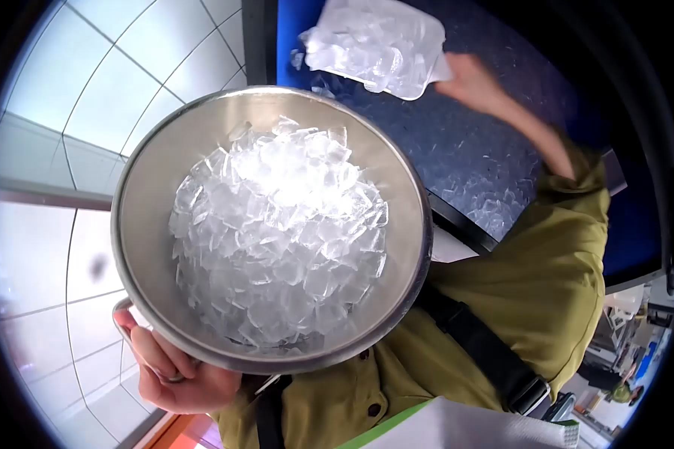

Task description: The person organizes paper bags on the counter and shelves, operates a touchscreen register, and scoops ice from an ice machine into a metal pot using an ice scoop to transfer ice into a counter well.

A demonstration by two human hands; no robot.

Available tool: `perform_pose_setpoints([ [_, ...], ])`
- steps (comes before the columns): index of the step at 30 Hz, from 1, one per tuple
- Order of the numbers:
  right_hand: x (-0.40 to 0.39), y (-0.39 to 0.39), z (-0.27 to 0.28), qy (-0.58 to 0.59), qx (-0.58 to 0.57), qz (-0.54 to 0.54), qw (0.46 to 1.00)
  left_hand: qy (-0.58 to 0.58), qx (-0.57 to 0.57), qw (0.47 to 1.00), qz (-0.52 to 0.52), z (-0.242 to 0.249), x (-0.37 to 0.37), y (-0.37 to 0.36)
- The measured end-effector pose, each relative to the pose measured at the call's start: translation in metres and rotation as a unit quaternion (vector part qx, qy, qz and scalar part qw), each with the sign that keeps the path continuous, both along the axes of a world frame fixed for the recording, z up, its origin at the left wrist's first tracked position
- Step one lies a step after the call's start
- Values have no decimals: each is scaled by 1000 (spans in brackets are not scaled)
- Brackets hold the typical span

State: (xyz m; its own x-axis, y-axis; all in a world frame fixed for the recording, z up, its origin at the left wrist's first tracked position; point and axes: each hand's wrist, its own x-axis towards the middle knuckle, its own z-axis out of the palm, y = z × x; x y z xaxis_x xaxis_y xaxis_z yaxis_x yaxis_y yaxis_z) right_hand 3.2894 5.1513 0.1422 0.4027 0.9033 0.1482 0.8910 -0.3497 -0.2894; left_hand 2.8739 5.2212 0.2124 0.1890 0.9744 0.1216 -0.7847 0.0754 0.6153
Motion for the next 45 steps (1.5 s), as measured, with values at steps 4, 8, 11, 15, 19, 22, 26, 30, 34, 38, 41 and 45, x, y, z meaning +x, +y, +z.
perform_pose_setpoints([
  [4,-75,17,74,-275,90,180,940,0,1,1000,7,-2,0,-4],
  [8,-57,10,68,-373,78,126,916,-3,-6,1000,-4,-10,2,1],
  [11,13,-26,10,-282,-166,-26,945,-1,-25,1000,13,-8,-1,4],
  [15,46,-92,-143,-1,-431,15,902,-17,-4,999,45,-4,15,-2],
  [19,-2,-46,-274,175,-344,-74,919,-69,30,995,61,-8,13,-6],
  [22,-30,12,-337,210,-213,-133,945,-73,39,992,91,-11,13,-9],
  [26,-48,24,-349,256,-162,-199,932,-82,30,993,77,-9,16,-8],
  [30,-39,7,-332,194,-122,-151,962,-61,36,996,60,-12,10,-5],
  [34,-34,-2,-257,179,-44,-146,972,-32,27,999,20,-9,17,-9],
  [38,-1,-11,-191,211,157,7,965,-7,31,999,-18,-13,-7,-2],
  [41,-6,-15,-73,161,74,38,983,0,43,999,-23,-16,-8,3],
  [45,-69,4,64,-85,-58,67,992,-5,24,1000,-15,-15,-10,4],
])
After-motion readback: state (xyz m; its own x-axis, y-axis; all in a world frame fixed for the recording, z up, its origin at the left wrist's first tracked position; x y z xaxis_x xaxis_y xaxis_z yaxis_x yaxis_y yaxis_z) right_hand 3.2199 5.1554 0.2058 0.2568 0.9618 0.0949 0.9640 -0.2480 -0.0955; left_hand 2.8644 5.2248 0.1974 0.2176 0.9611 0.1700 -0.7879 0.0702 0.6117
